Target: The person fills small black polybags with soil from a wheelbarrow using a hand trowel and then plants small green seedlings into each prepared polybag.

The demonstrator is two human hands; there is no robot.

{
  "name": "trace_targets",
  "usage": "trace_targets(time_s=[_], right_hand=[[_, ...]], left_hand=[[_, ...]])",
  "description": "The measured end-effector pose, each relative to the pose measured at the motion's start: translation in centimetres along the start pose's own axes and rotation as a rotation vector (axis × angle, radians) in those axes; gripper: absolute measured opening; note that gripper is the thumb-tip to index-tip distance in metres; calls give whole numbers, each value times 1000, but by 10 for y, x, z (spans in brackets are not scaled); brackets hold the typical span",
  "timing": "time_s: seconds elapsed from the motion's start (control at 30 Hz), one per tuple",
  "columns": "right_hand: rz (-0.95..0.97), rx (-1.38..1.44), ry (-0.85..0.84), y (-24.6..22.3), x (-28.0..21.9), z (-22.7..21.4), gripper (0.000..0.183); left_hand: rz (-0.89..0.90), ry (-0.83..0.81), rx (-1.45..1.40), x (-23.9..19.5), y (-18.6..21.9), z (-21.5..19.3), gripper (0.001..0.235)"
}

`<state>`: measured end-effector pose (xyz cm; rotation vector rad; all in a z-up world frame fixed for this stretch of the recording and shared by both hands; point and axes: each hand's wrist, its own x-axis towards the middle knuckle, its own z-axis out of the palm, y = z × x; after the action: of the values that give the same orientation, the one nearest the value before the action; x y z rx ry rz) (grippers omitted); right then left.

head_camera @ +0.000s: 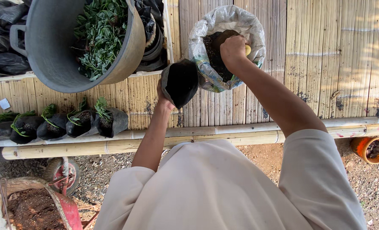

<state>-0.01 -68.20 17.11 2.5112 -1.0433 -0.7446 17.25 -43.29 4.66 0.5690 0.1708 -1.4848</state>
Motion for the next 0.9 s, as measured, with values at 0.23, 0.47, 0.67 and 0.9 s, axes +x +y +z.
trace_targets(time_s=[0.23, 0.47, 0.67, 0.9], right_hand=[[-274, 155, -122, 10, 12, 19, 18], [-334, 229, -351, 8, -18, -10, 19], [-279, 326, -390, -11, -22, 16, 29], [-278, 401, -322, -24, 0, 43, 24]], left_hand=[[-49, 137, 10, 2, -12, -4, 77], [-29, 9, 11, 14, -20, -1, 70], [-97, 76, -19, 11, -19, 14, 76], [-79, 43, 17, 10, -18, 17, 75]])
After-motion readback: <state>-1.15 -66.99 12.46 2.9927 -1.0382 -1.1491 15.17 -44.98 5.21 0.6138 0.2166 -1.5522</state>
